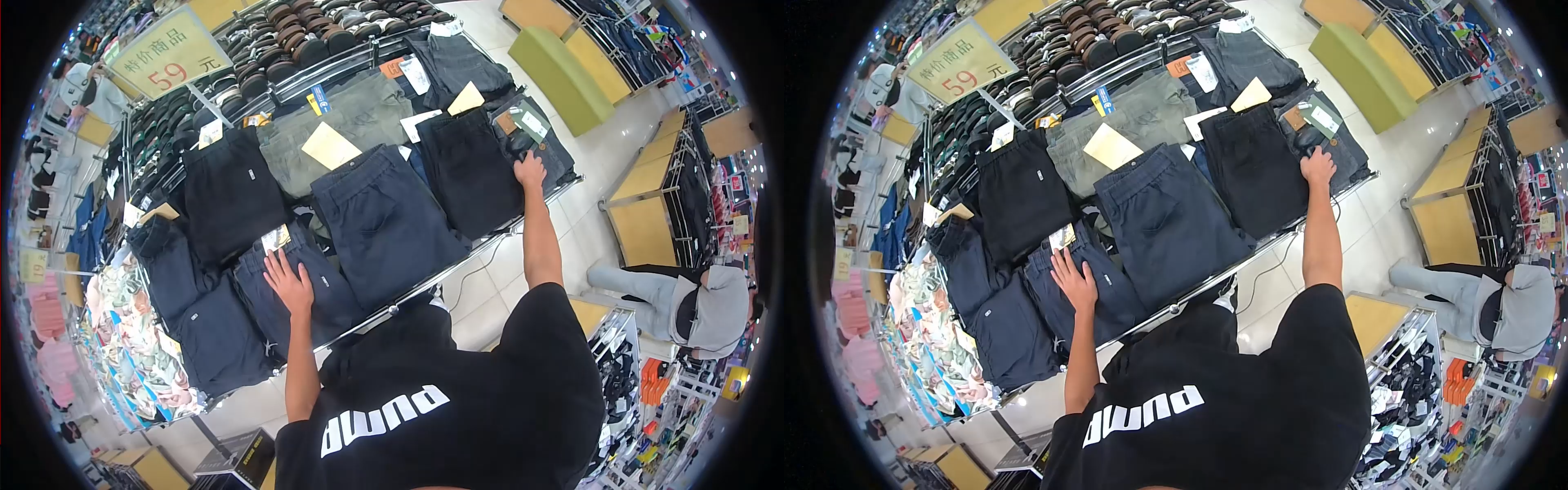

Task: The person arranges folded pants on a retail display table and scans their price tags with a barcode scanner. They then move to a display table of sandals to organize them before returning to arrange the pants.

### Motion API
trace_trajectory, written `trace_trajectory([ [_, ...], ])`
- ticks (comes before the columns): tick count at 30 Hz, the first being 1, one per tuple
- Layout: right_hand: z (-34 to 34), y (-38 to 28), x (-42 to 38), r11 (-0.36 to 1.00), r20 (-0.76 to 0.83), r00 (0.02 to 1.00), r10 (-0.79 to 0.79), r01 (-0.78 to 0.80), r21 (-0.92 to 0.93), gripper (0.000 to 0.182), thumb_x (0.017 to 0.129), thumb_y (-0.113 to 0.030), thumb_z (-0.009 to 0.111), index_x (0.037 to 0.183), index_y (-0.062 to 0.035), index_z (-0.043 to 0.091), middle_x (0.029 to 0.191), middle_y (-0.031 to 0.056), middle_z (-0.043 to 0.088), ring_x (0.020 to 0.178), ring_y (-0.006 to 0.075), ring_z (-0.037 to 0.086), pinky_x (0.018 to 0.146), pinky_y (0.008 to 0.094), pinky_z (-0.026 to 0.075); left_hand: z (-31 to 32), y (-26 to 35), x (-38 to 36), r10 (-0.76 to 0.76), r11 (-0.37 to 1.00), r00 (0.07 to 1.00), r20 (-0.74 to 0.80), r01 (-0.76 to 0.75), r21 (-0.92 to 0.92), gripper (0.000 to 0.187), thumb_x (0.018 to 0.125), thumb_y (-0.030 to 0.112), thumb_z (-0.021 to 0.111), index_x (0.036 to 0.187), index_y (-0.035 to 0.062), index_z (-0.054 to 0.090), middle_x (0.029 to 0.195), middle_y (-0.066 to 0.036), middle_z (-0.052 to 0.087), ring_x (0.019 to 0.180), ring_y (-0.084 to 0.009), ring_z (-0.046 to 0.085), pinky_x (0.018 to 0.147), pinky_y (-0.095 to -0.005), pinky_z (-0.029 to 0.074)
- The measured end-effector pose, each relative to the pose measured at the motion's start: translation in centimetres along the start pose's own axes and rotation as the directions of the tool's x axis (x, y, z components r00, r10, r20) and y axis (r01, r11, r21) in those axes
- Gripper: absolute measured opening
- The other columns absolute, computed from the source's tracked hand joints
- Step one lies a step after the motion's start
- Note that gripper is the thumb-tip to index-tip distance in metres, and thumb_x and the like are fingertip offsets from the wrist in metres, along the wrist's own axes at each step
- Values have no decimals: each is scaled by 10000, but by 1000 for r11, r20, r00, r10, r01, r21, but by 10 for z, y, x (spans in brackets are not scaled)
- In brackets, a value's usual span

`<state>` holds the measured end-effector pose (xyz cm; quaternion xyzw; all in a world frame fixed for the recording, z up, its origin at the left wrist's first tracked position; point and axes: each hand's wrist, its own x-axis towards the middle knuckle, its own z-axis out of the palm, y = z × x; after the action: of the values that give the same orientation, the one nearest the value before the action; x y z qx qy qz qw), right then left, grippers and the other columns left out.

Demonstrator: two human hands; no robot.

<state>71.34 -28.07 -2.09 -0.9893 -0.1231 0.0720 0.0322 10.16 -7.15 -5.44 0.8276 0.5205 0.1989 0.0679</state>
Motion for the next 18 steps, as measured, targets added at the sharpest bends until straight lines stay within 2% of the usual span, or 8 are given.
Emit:
trace_trajectory([
  [1, -3, 4, -4, 1000, 6, 1000, 4, -4, 1, 629, 867, -376, 585, 1426, -129, 438, 1412, 244, 465, 1280, 353, 499, 1079, 528, 336, 0, 0, 0, -6, 1000, 1000, -1, 6, 0, 631, 926, 257, 550, 1495, 66, 354, 1593, -159, 250, 1477, -358, 200, 1176, -534, 152],
  [3, -15, 9, -19, 948, -144, 987, -70, 111, 297, 573, 860, -382, 532, 1300, -16, 528, 1228, 299, 587, 1154, 373, 592, 1025, 490, 412, 0, -1, -1, -8, 1000, 1000, 4, 8, 5, 627, 929, 253, 547, 1495, 66, 354, 1594, -159, 250, 1478, -358, 199, 1176, -535, 152],
  [4, -13, 8, -34, 915, -394, 914, -90, 233, 331, 469, 831, -327, 563, 1093, 60, 600, 963, 262, 672, 892, 333, 692, 819, 438, 535, 1, -1, -2, -8, 1000, 1000, -7, 8, -7, 624, 932, 251, 543, 1497, 66, 351, 1594, -159, 249, 1477, -358, 200, 1176, -534, 151],
  [5, -22, 3, -58, 916, -391, 916, -91, 231, 327, 469, 831, -327, 563, 1093, 60, 600, 963, 262, 672, 892, 333, 692, 819, 438, 535, 2, -1, -6, -11, 1000, 1000, -18, 10, -20, 622, 936, 249, 540, 1498, 66, 349, 1594, -160, 248, 1477, -359, 200, 1176, -534, 150],
  [7, -43, -10, -107, 713, -5, 994, -106, 79, 697, 352, 799, -273, 581, 915, 57, 617, 755, 166, 658, 625, 256, 672, 583, 378, 543, 3, -1, -12, -3, 1000, 1000, -27, 3, -23, 619, 941, 248, 533, 1502, 66, 344, 1594, -161, 248, 1476, -359, 203, 1176, -532, 151],
  [9, -22, -13, -136, 587, 57, 988, -141, 37, 809, 268, 781, -229, 585, 796, 37, 599, 632, 88, 592, 469, 169, 581, 432, 308, 469, 4, -4, -15, 4, 1000, 999, -38, -5, -30, 621, 943, 248, 531, 1505, 67, 339, 1594, -160, 249, 1475, -361, 208, 1175, -533, 155],
  [13, 6, -31, -204, 485, 195, 955, -224, -64, 872, 242, 791, -221, 588, 777, 21, 593, 605, 66, 571, 485, 145, 575, 437, 301, 459, 0, -7, -23, -4, 999, 1000, -27, 3, -52, 620, 941, 246, 530, 1505, 69, 342, 1592, -168, 249, 1472, -365, 213, 1174, -533, 159],
  [18, 18, -66, -288, 549, 317, 884, -345, -84, 832, 157, 811, -149, 545, 822, -2, 598, 612, 32, 545, 486, 117, 528, 438, 274, 427, -1, -17, -42, 30, 998, 999, -31, -32, -61, 616, 936, 233, 527, 1504, 76, 345, 1589, -185, 244, 1465, -373, 226, 1176, -524, 171],
])
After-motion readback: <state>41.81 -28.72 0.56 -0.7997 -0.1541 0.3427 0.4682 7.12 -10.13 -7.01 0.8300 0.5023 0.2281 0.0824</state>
